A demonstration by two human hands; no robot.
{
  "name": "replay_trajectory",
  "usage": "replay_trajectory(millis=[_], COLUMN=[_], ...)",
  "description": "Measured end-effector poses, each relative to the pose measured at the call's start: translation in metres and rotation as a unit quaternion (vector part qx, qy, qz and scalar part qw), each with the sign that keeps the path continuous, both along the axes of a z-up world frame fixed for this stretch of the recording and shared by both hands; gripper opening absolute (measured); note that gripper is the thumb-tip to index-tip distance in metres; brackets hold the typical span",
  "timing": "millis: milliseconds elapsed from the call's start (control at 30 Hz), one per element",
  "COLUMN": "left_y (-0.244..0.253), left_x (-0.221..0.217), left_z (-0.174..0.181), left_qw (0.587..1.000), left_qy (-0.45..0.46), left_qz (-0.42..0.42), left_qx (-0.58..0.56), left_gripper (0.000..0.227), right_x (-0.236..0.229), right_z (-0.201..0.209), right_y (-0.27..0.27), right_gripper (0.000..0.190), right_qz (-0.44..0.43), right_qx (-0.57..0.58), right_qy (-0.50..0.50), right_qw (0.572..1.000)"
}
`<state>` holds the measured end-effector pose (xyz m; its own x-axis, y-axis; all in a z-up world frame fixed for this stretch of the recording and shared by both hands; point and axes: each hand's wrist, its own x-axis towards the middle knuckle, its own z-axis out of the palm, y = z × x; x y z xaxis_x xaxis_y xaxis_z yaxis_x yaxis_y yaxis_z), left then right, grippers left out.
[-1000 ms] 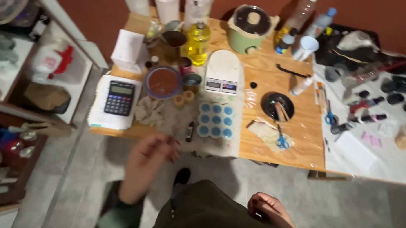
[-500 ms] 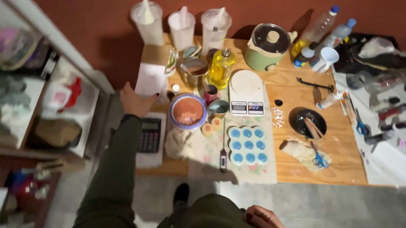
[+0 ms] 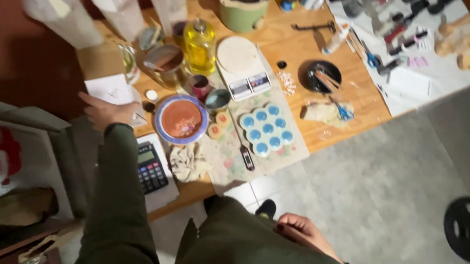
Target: Painting small details on a bear-shaped wax candle using a fine brush.
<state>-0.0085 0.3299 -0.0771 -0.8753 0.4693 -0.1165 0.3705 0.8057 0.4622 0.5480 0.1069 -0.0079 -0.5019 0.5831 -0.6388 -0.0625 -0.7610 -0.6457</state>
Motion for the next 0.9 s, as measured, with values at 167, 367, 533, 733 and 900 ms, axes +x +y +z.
replay_trajectory(millis=[167, 367, 533, 733, 900], left_y=[-0.007, -0.036, -0.090, -0.144, -0.175], left_x=[-0.005, -0.016, -0.031, -0.058, 0.028], left_z=[0.015, 0.038, 0.060, 0.081, 0.116], left_qw=[0.999, 0.998, 0.993, 0.995, 0.983], left_qy=[-0.013, -0.008, 0.062, -0.041, -0.139], left_qz=[0.019, 0.027, -0.048, -0.086, -0.113], left_qx=[0.043, 0.053, 0.093, 0.036, -0.034], left_gripper=[0.142, 0.138, 0.141, 0.089, 0.042], right_x=[0.003, -0.003, -0.004, 0.019, 0.071], right_z=[-0.006, 0.007, 0.014, 0.020, 0.026], right_y=[-0.006, -0.010, -0.010, -0.014, -0.010], right_gripper=[0.021, 0.021, 0.019, 0.015, 0.015], right_qz=[0.022, 0.030, 0.048, 0.016, 0.029], right_qx=[0.049, 0.069, 0.070, 0.054, 0.088], right_qy=[-0.021, -0.021, -0.030, -0.001, 0.025], right_qw=[0.998, 0.997, 0.996, 0.998, 0.995])
